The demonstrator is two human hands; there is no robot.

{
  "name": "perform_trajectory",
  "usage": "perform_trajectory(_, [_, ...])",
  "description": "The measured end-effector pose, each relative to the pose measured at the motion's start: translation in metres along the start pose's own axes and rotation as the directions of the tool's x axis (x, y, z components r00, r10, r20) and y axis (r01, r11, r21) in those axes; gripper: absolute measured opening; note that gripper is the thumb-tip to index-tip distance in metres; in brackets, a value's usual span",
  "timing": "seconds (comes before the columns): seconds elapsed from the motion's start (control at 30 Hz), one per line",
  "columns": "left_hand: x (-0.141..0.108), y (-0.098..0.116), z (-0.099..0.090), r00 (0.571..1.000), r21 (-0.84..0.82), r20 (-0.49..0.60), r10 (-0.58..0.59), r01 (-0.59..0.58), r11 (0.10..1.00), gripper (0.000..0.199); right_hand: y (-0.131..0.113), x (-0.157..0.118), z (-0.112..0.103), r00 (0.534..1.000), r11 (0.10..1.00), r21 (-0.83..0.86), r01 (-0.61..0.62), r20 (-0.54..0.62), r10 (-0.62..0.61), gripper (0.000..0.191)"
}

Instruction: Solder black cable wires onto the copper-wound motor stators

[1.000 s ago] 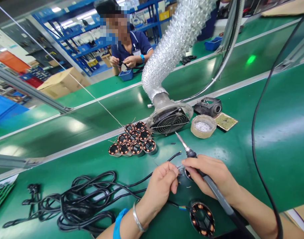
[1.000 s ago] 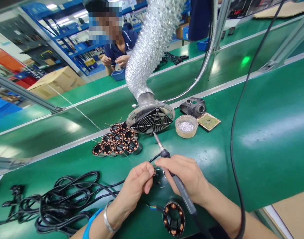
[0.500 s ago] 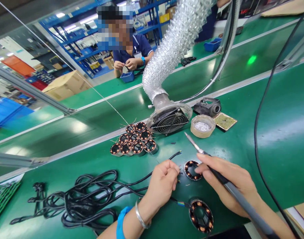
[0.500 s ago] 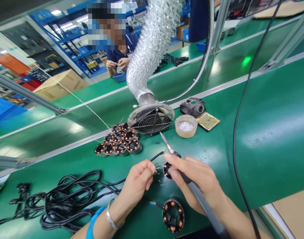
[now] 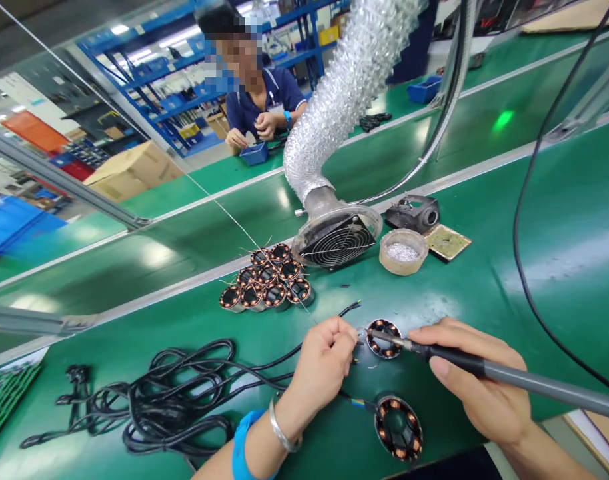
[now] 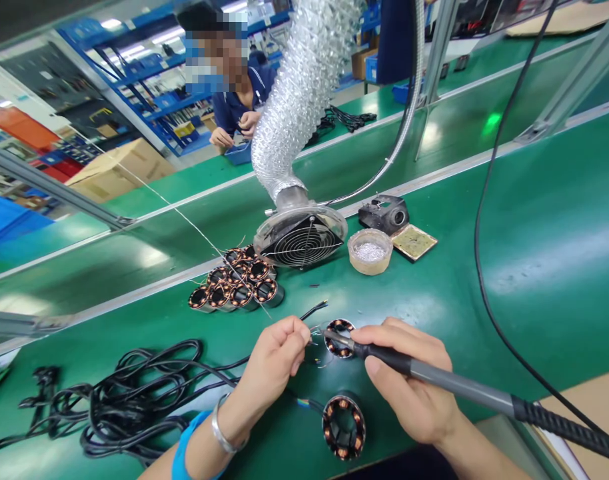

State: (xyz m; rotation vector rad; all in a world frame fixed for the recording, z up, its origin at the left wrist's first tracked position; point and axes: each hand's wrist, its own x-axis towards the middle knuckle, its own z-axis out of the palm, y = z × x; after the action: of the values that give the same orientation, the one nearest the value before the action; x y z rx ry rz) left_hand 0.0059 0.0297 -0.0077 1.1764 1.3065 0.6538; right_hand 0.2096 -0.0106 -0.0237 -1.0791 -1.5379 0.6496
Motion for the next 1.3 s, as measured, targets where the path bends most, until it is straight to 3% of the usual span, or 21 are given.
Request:
perform_trajectory(0.4, [0.001,-0.002,0.0,1.0,0.026,0.005,-0.003,0.003,1.0,0.021,-0.007,-0.002,0.0,0.994,0.999,0.012,0.047,0.096,-0.048,0.023])
perform_trajectory(0.77, [0.0,-0.002,0.0,1.0,0.055,0.002,0.001,-0.002,0.998,0.02,-0.019,-0.002,0.007,0.977,0.979,-0.04,0.198,0.083,-0.194,0.027])
perform_trajectory(1.03, [0.0,-0.001,-0.001,1.0,0.056,0.002,-0.014,0.014,0.998,0.023,-0.026,0.0,-0.002,0.982,0.982,-0.052,0.182,0.064,-0.179,0.033])
perform_trajectory(1.3, [-0.001,0.0,0.0,1.0,0.039,0.003,-0.018,0.018,0.999,0.025,-0.026,0.003,0.003,0.983,0.984,-0.038,0.176,0.049,-0.175,0.034])
